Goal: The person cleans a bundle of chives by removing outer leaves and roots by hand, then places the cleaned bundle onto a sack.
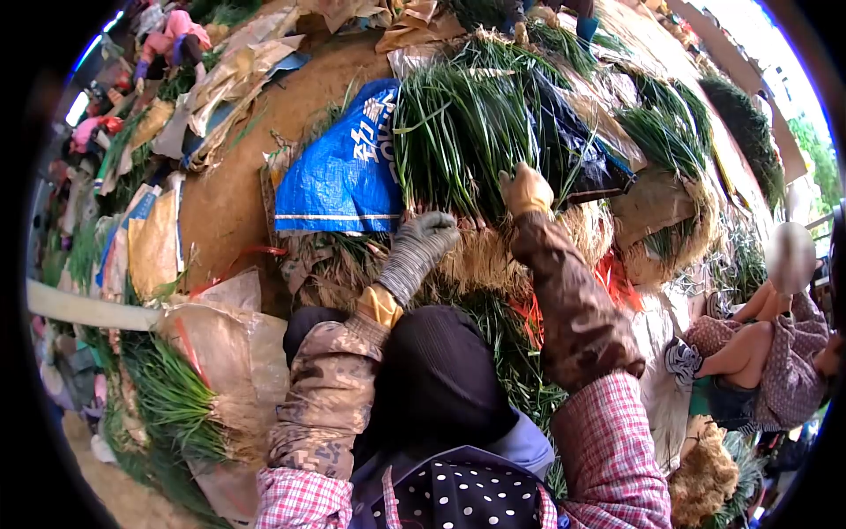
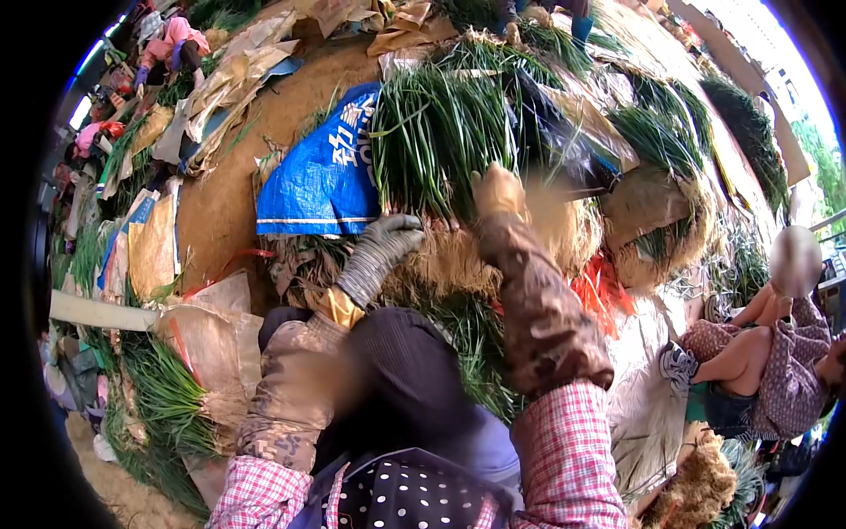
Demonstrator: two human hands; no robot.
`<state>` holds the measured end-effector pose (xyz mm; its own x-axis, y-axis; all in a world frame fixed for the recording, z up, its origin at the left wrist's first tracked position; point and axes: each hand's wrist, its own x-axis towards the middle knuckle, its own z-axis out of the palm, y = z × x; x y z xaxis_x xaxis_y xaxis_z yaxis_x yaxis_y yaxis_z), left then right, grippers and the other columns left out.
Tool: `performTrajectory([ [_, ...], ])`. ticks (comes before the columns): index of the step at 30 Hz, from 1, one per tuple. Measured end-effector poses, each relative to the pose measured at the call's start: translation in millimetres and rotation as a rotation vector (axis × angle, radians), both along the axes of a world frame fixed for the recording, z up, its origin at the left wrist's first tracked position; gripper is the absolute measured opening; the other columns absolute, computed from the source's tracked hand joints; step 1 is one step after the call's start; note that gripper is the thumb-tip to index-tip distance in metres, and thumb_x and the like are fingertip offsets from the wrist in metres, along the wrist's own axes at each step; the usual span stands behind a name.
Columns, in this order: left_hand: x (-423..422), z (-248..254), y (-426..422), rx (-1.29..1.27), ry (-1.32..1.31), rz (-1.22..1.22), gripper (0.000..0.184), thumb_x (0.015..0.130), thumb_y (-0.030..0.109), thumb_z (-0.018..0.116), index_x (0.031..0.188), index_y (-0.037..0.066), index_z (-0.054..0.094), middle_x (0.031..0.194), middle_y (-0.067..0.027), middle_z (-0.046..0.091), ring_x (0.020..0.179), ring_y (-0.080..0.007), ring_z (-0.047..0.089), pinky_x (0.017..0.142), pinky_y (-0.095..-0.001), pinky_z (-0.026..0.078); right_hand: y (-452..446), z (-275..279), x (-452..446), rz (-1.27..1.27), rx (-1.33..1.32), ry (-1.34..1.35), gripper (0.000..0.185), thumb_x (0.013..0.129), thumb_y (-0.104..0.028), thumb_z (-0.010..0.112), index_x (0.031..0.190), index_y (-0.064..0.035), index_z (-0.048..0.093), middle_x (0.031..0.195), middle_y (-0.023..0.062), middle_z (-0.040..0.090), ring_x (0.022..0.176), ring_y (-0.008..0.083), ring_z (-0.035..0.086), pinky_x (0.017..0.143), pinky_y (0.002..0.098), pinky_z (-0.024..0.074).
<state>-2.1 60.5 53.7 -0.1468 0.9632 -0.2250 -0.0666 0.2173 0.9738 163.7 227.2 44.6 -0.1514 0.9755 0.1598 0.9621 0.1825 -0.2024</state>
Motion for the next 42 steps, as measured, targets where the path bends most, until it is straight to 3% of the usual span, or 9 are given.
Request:
performTrajectory([
  [4,10,-3,8,-0.038,-0.060,-0.048,0.030,0.080,0.011,0.068,0.109,0.003,0.061,0.088,0.0008,0.062,0.076,-0.0070,0.058,0.064,-0.0221,0.049,33,4,-1,-0.041,-0.096,-0.113,0.027,0.083,-0.039,0.061,0.088,-0.0128,0.065,0.080,0.0075,0.066,0.077,0.0250,0.066,0.066,0.0390,0.0513],
  [11,11,-9,25,-0.105,-0.092,-0.095,0.027,0.080,0.009,0.067,0.105,0.001,0.061,0.095,-0.0045,0.065,0.083,-0.0106,0.059,0.076,-0.0225,0.050,-123,-44,66,0.260,0.000,0.052,0.012,0.081,-0.022,0.058,0.073,-0.0133,0.062,0.058,0.0105,0.059,0.048,0.0222,0.058,0.043,0.0329,0.0461],
  [14,13,-24,30,-0.058,-0.102,-0.107,0.026,0.080,0.010,0.067,0.105,0.001,0.061,0.095,-0.0046,0.065,0.083,-0.0112,0.060,0.076,-0.0231,0.050,-169,-80,87,0.529,-1.038,-0.372,0.020,0.080,-0.028,0.059,0.090,-0.0158,0.071,0.078,0.0149,0.066,0.079,0.0263,0.065,0.076,0.0381,0.0514],
  [17,19,-19,30,-0.081,-0.109,-0.107,0.026,0.080,0.010,0.067,0.105,0.002,0.061,0.095,-0.0047,0.065,0.086,-0.0121,0.060,0.078,-0.0245,0.050,-154,-61,78,0.457,-0.500,-0.027,0.022,0.079,-0.031,0.063,0.088,-0.0109,0.067,0.070,0.0146,0.063,0.064,0.0312,0.062,0.060,0.0407,0.0519],
  [19,24,-12,29,-0.087,-0.121,-0.108,0.027,0.080,0.010,0.067,0.106,0.002,0.061,0.095,-0.0043,0.065,0.087,-0.0123,0.060,0.078,-0.0249,0.050,-113,-46,60,0.320,-0.122,0.096,0.039,0.086,-0.018,0.059,0.123,-0.0133,0.049,0.048,-0.0025,0.044,0.040,0.0124,0.042,0.035,0.0284,0.0364],
  [22,28,-24,34,-0.085,-0.057,-0.139,0.027,0.080,0.009,0.068,0.105,0.002,0.062,0.094,-0.0041,0.065,0.086,-0.0129,0.060,0.079,-0.0250,0.050,-50,-33,45,0.197,-0.011,-0.058,0.026,0.084,-0.020,0.058,0.108,-0.0092,0.055,0.067,0.0108,0.059,0.061,0.0249,0.061,0.054,0.0379,0.0505],
  [25,27,-25,38,-0.195,-0.098,-0.103,0.023,0.080,0.008,0.068,0.102,0.005,0.062,0.085,-0.0014,0.064,0.073,-0.0100,0.061,0.065,-0.0237,0.052,-37,-23,38,0.142,-0.082,-0.206,0.016,0.081,-0.020,0.056,0.088,-0.0061,0.062,0.081,0.0172,0.064,0.078,0.0354,0.063,0.071,0.0457,0.0511],
  [38,26,-19,23,-0.357,-0.213,-0.273,0.023,0.087,0.026,0.063,0.100,0.007,0.064,0.081,-0.0058,0.066,0.067,-0.0152,0.064,0.056,-0.0279,0.053,-167,6,31,0.422,-0.172,0.392,0.016,0.083,-0.026,0.066,0.088,-0.0115,0.061,0.061,0.0015,0.064,0.050,0.0152,0.060,0.048,0.0290,0.0508],
  [42,30,-29,25,-0.334,-0.376,-0.144,0.020,0.087,0.021,0.061,0.095,0.003,0.064,0.074,-0.0057,0.065,0.061,-0.0156,0.063,0.052,-0.0282,0.052,-137,13,32,0.001,-0.517,0.827,0.035,0.091,-0.035,0.056,0.099,-0.0017,0.060,0.083,0.0093,0.065,0.073,0.0118,0.060,0.063,0.0280,0.0513],
])
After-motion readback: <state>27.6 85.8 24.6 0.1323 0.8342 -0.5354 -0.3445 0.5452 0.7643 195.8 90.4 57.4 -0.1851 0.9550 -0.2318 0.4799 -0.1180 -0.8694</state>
